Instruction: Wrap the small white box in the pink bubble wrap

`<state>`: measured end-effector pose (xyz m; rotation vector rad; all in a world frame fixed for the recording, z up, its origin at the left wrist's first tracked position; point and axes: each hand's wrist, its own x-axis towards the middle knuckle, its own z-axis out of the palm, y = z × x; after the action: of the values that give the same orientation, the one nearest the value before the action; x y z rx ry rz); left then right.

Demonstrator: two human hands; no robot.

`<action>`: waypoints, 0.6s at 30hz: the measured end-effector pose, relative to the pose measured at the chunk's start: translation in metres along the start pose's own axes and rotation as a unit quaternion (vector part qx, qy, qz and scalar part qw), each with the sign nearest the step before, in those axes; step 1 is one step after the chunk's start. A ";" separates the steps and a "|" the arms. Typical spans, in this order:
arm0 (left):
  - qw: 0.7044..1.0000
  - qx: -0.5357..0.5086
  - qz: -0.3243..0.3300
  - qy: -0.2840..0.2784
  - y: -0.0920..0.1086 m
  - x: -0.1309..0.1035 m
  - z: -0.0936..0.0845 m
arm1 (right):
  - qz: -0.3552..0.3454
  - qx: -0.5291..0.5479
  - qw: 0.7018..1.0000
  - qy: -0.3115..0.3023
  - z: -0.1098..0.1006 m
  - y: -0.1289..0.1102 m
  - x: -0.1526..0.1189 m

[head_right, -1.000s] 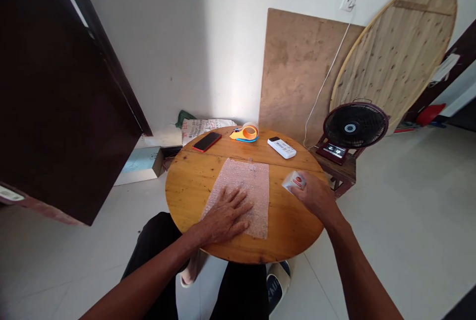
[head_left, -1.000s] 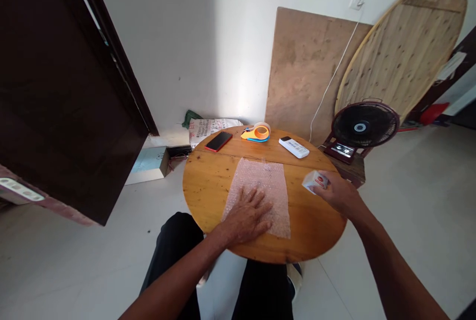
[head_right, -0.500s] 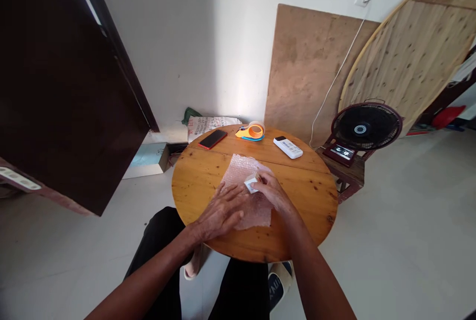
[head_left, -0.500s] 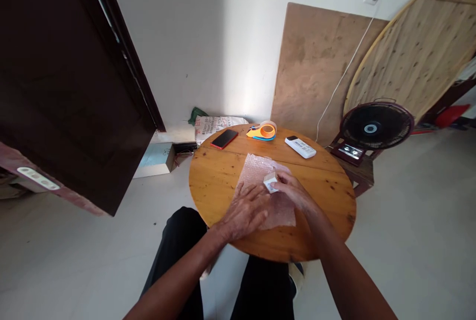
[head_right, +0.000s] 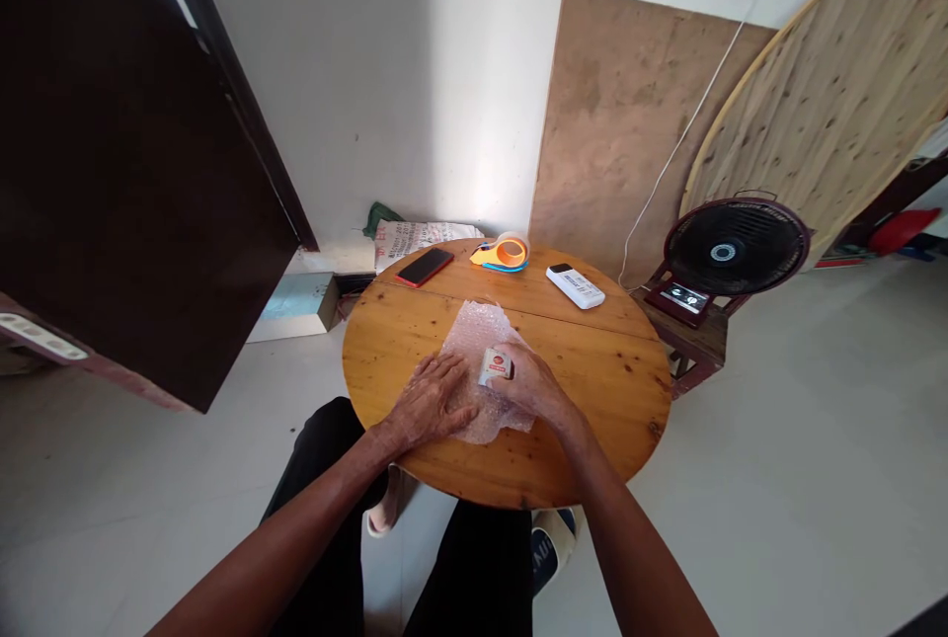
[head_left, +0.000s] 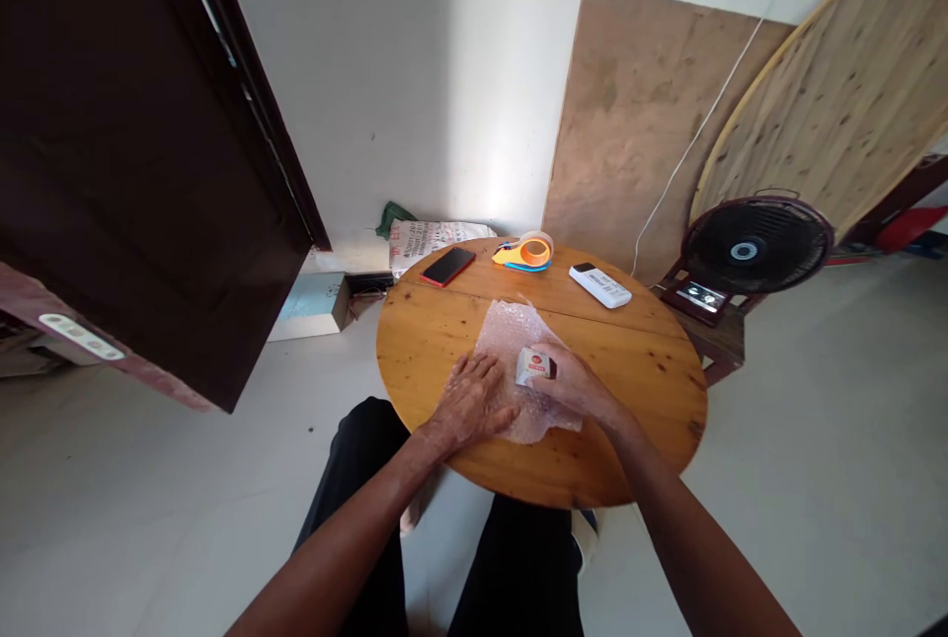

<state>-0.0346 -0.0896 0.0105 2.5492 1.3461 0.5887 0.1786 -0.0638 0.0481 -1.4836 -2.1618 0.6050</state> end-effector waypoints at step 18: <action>1.000 -0.009 -0.004 0.009 -0.003 0.001 0.006 | 0.024 -0.041 0.999 -0.009 0.008 -0.003 -0.004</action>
<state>-0.0343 -0.0870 0.0042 2.5301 1.3489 0.6195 0.1731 -0.0691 0.0433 -1.5828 -2.1943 0.5535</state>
